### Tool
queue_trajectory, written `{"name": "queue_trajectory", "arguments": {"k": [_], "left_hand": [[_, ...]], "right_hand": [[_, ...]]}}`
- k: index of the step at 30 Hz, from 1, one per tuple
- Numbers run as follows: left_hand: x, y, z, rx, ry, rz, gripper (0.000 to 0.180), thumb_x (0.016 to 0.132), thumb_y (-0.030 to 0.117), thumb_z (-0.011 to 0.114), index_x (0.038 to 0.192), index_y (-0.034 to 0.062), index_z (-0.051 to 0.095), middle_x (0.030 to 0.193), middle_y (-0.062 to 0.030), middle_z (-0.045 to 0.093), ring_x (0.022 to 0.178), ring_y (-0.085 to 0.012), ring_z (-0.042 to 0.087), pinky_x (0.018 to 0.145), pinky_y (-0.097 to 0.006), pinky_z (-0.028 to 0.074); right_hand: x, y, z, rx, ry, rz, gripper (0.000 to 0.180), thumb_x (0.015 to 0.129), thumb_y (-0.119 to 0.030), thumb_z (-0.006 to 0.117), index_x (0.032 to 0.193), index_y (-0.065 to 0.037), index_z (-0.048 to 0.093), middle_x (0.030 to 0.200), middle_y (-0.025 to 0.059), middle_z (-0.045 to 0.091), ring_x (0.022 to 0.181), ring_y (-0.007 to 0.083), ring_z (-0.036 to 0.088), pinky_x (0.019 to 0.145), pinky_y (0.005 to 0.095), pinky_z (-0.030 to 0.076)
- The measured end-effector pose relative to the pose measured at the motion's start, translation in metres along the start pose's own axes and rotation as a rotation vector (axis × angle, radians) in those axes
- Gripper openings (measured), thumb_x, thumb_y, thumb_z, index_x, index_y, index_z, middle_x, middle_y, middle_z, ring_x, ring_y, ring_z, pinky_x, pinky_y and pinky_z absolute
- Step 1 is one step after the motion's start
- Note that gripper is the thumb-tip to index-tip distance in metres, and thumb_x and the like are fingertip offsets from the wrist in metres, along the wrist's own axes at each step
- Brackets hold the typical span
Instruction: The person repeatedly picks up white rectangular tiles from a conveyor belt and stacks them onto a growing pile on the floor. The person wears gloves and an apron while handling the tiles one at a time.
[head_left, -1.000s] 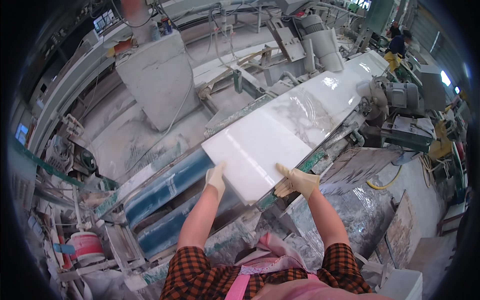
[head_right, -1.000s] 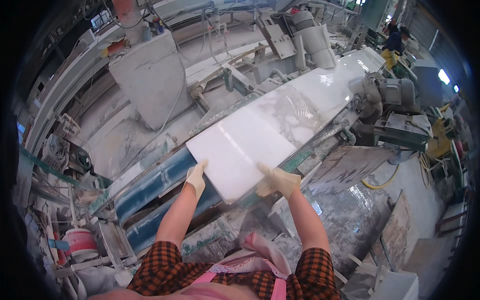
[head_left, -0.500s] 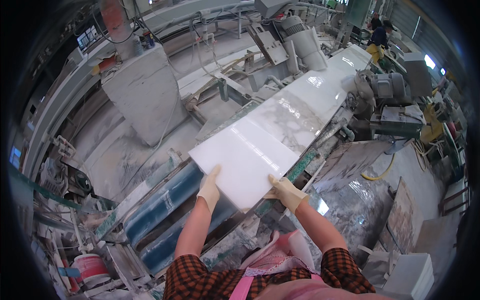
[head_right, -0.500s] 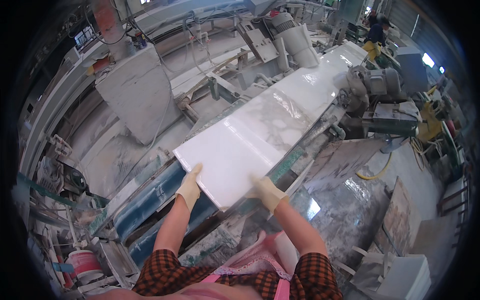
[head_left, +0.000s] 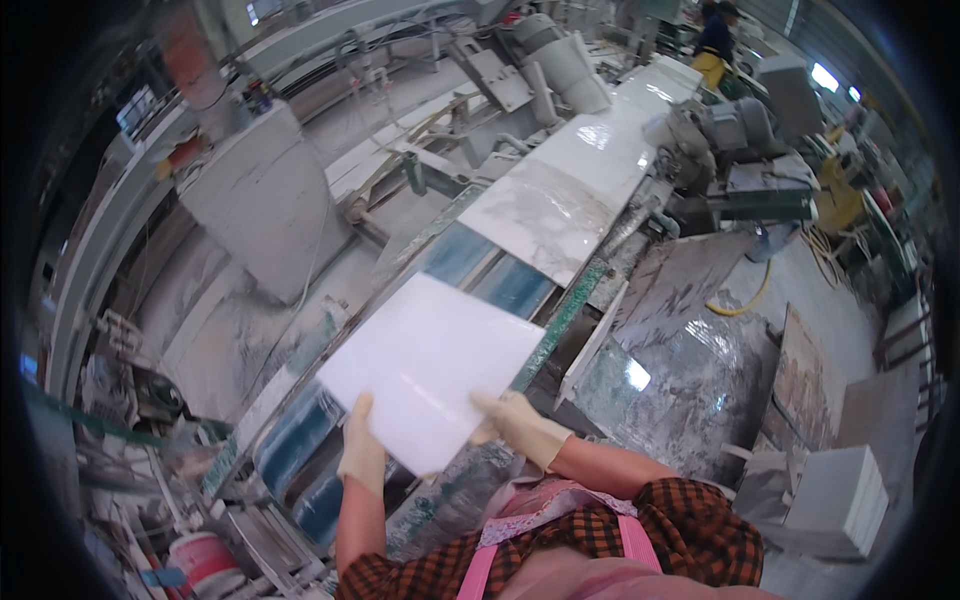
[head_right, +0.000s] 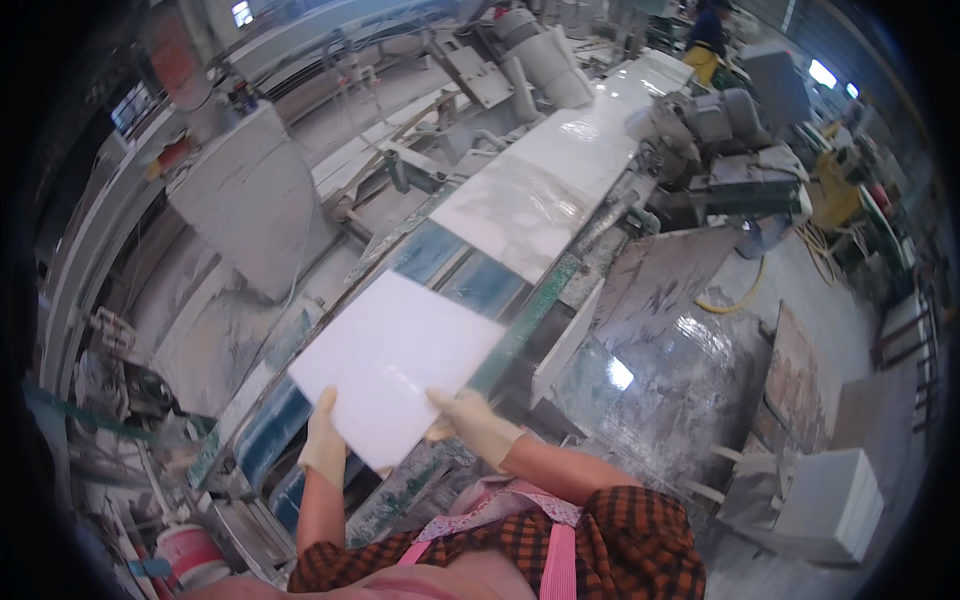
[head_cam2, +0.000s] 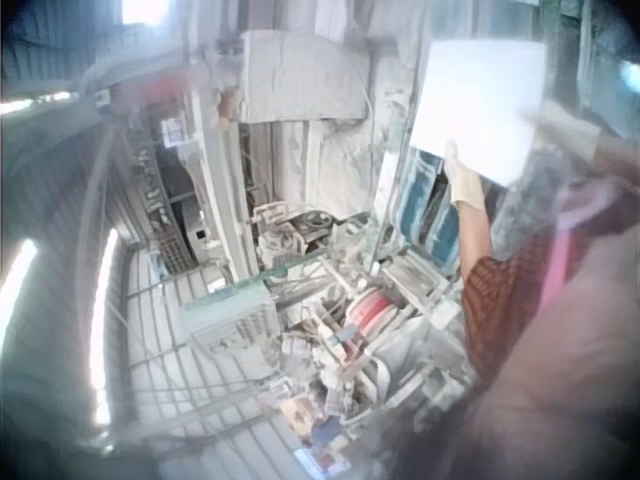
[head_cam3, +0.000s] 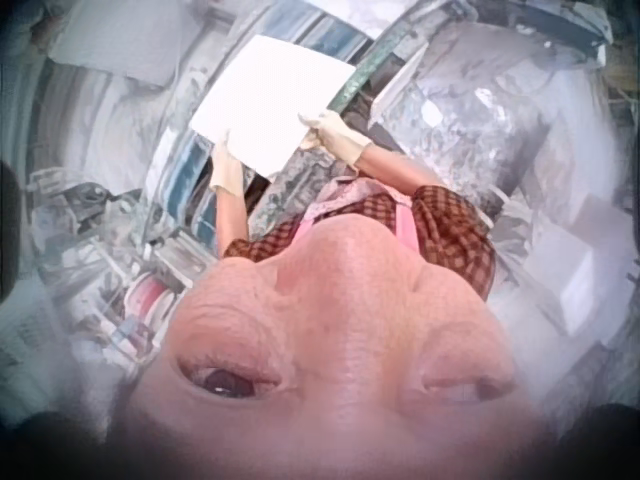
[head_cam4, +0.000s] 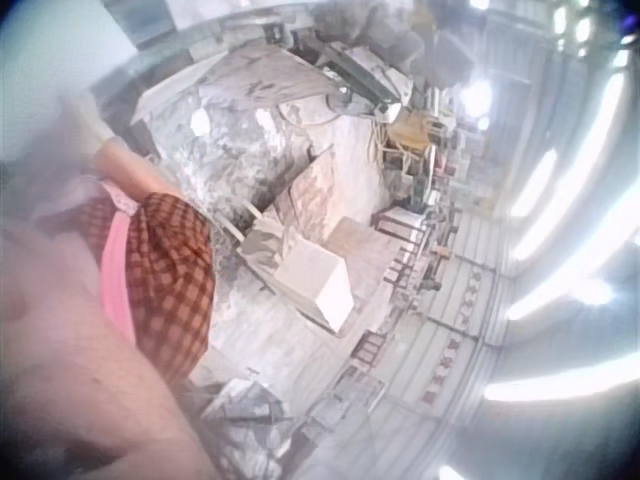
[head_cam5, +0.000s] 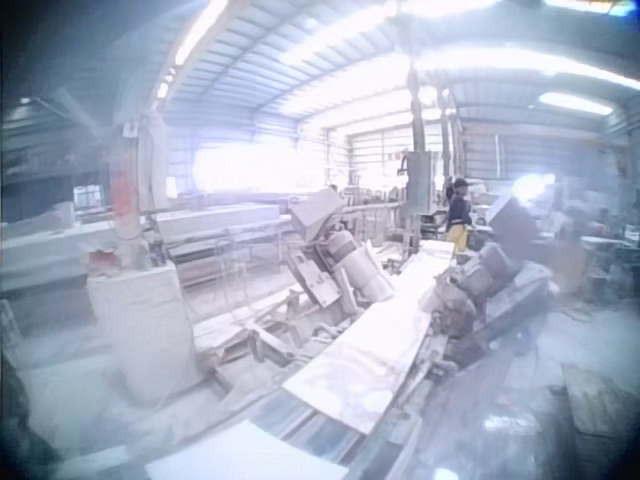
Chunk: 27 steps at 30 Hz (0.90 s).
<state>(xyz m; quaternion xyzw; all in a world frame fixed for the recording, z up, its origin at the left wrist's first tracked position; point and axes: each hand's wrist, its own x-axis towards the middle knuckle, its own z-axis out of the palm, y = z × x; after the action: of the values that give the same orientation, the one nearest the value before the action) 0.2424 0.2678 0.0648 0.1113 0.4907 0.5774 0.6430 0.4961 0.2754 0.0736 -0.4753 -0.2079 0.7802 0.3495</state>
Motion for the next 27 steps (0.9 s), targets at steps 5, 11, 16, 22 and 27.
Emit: {"name": "queue_trajectory", "arguments": {"k": [5, 11, 16, 22, 27], "left_hand": [[-0.023, -0.009, -0.042, 0.090, 0.170, -0.088, 0.052, 0.099, 0.034, 0.047, 0.133, -0.0052, 0.045, 0.127, -0.0185, 0.057, 0.112, -0.0326, 0.059, 0.090, -0.046, 0.050], [-0.009, -0.023, -0.062, 0.210, 0.289, -0.191, 0.057, 0.101, 0.042, 0.043, 0.137, -0.0015, 0.041, 0.131, -0.0168, 0.054, 0.113, -0.0342, 0.058, 0.090, -0.049, 0.051], [-0.011, -0.006, -0.069, 0.289, 0.278, -0.202, 0.058, 0.101, 0.043, 0.042, 0.138, -0.0022, 0.039, 0.134, -0.0178, 0.051, 0.116, -0.0345, 0.056, 0.093, -0.051, 0.049], [-0.013, 0.013, -0.075, 0.364, 0.251, -0.205, 0.060, 0.100, 0.045, 0.042, 0.138, -0.0022, 0.039, 0.132, -0.0209, 0.051, 0.115, -0.0364, 0.056, 0.090, -0.053, 0.050], [-0.012, 0.017, -0.085, 0.492, 0.392, -0.229, 0.064, 0.099, 0.048, 0.044, 0.138, -0.0026, 0.038, 0.131, -0.0209, 0.052, 0.114, -0.0359, 0.057, 0.087, -0.052, 0.052]], "right_hand": [[-0.022, 0.014, 0.014, -0.028, -0.132, 0.019, 0.046, 0.089, -0.034, 0.067, 0.117, 0.002, 0.057, 0.087, 0.0164, 0.069, 0.064, 0.0218, 0.068, 0.055, 0.0310, 0.059], [-0.017, 0.023, 0.002, -0.119, -0.156, 0.135, 0.053, 0.090, -0.038, 0.066, 0.120, 0.003, 0.053, 0.088, 0.0175, 0.068, 0.065, 0.0228, 0.069, 0.059, 0.0332, 0.061], [-0.010, -0.029, -0.023, -0.771, -0.477, 0.303, 0.047, 0.092, -0.043, 0.061, 0.095, 0.003, 0.066, 0.085, 0.0122, 0.071, 0.069, 0.0190, 0.069, 0.057, 0.0296, 0.056], [0.087, -0.108, -0.044, -1.154, 0.167, -0.759, 0.045, 0.094, -0.042, 0.050, 0.101, -0.002, 0.068, 0.100, 0.0198, 0.066, 0.099, 0.0311, 0.063, 0.088, 0.0379, 0.049], [0.152, -0.092, -0.021, -0.890, -0.093, -0.251, 0.056, 0.087, -0.047, 0.053, 0.115, 0.000, 0.063, 0.115, 0.0202, 0.064, 0.110, 0.0340, 0.060, 0.094, 0.0399, 0.046]]}}
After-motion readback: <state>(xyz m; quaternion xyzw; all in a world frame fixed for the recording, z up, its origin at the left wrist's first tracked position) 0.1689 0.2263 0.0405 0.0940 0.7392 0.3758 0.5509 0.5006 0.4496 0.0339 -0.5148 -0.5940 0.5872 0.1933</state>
